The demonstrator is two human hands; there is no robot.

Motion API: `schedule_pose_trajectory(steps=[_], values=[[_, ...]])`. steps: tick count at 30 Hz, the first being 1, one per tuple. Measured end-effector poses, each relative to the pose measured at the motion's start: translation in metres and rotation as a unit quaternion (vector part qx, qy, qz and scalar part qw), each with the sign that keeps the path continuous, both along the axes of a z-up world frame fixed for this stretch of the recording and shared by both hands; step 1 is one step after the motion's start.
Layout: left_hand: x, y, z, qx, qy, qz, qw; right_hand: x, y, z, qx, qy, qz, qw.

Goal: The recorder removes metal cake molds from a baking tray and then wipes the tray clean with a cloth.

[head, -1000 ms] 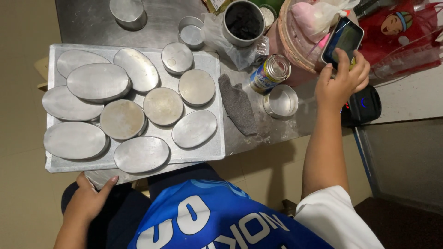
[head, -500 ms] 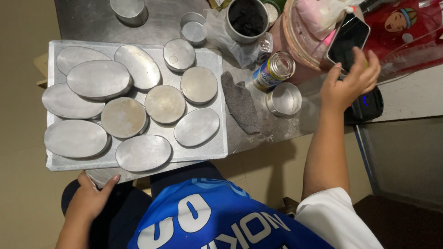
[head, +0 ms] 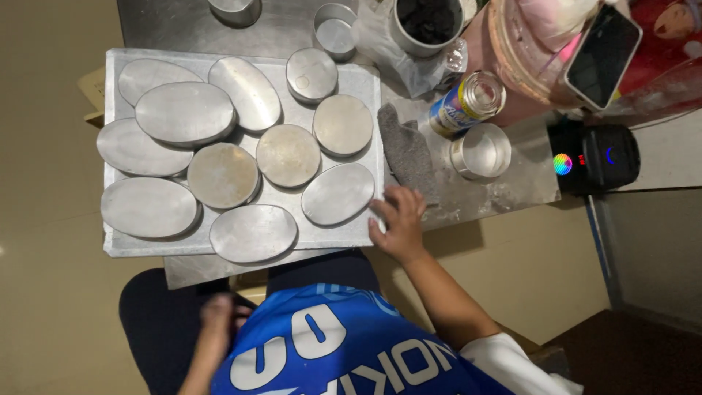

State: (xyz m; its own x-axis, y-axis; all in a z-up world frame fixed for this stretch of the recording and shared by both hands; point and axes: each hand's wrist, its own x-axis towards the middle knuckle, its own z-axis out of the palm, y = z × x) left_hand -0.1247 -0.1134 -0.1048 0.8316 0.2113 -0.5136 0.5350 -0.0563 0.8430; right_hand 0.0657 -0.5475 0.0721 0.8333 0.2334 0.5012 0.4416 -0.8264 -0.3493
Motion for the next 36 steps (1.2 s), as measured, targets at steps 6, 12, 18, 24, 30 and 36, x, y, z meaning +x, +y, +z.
schedule_pose_trajectory(steps=[6,12,18,24,30,36], values=[[0.052,-0.043,0.122,-0.113,0.116,-0.309,0.937,0.000,0.004,0.012,0.065,0.017,0.008,0.998],[0.092,-0.082,0.148,-0.105,0.067,-0.445,0.887,-0.004,0.004,0.007,0.062,0.014,0.006,0.998],[0.094,-0.053,0.142,-0.429,0.134,-0.219,0.866,0.000,0.006,0.010,0.064,-0.003,-0.005,0.998],[0.063,-0.019,0.077,-0.183,0.163,-0.281,0.928,0.001,0.010,0.014,0.070,-0.016,0.002,0.997],[0.068,-0.032,0.090,-0.216,0.228,-0.307,0.898,0.001,0.011,0.015,0.063,-0.026,0.018,0.998],[0.073,-0.042,0.041,-0.129,0.114,-0.514,0.841,0.000,0.012,0.011,0.066,-0.045,0.000,0.997]])
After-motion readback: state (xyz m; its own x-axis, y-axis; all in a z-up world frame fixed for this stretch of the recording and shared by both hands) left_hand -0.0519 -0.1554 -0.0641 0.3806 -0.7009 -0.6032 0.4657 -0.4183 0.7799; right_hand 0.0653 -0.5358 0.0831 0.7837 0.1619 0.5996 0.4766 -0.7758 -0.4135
